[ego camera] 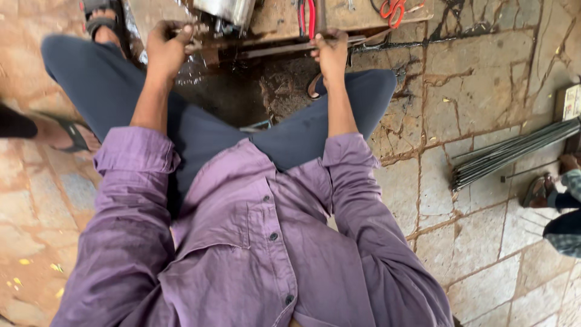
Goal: The person disassembles a pump motor by hand and with a hammer, removes the internal stator, and applies a substance to the coils with a small brush.
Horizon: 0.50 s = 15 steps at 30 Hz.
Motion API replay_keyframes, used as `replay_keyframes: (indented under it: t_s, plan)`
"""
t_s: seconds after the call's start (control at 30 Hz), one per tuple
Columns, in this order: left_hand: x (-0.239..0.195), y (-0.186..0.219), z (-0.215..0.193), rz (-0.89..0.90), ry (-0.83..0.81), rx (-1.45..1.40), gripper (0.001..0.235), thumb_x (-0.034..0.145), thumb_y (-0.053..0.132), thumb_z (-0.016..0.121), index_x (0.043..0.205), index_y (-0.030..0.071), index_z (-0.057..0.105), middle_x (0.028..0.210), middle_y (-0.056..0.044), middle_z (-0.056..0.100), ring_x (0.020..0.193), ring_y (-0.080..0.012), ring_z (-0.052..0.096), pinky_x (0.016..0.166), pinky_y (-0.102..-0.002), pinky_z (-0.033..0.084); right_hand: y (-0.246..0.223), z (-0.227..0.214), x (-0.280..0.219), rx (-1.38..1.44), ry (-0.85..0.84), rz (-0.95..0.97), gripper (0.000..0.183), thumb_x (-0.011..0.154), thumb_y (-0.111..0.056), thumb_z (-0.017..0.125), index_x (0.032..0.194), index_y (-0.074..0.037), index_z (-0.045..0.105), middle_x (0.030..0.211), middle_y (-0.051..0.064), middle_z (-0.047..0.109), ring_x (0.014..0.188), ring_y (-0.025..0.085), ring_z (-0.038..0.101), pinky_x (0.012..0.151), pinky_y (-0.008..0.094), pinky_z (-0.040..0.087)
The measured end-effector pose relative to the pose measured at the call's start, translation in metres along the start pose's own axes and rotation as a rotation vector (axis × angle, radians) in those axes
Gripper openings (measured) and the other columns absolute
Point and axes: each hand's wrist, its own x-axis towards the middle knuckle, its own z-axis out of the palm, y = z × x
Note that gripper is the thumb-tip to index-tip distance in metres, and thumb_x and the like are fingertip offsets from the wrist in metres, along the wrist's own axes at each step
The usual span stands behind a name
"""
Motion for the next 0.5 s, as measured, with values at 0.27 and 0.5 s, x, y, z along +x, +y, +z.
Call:
replay_keyframes:
  t_s: [0.27, 0.5]
  plan:
    - [-0.02, -0.016, 0.046, 0.045, 0.031, 0.258, 0.021, 0.098, 0.019, 0.071, 0.111, 0.003, 0.073, 0.095, -0.009, 0.076, 0.081, -0.0155, 0.069, 0.076, -0.033, 0.055, -0.015, -0.022, -0.008, 0.011, -0.018, 0.069, 0.038, 0.097, -0.013, 0.07, 0.126, -0.002, 0.047, 0.089, 0.01, 0.079, 0.059, 0.011, 0.067, 0.051, 0.024, 0.052]
    - [0.028, -0.076, 0.069, -0.002, 0.108, 0.333, 0.043, 0.098, 0.036, 0.063, 0.122, 0.001, 0.066, 0.109, -0.019, 0.072, 0.1, -0.0322, 0.068, 0.089, -0.04, 0.05, -0.016, -0.001, -0.025, -0.069, -0.128, 0.065, 0.038, 0.1, -0.014, 0.069, 0.127, -0.003, 0.045, 0.085, 0.008, 0.076, 0.058, 0.01, 0.063, 0.049, 0.023, 0.048]
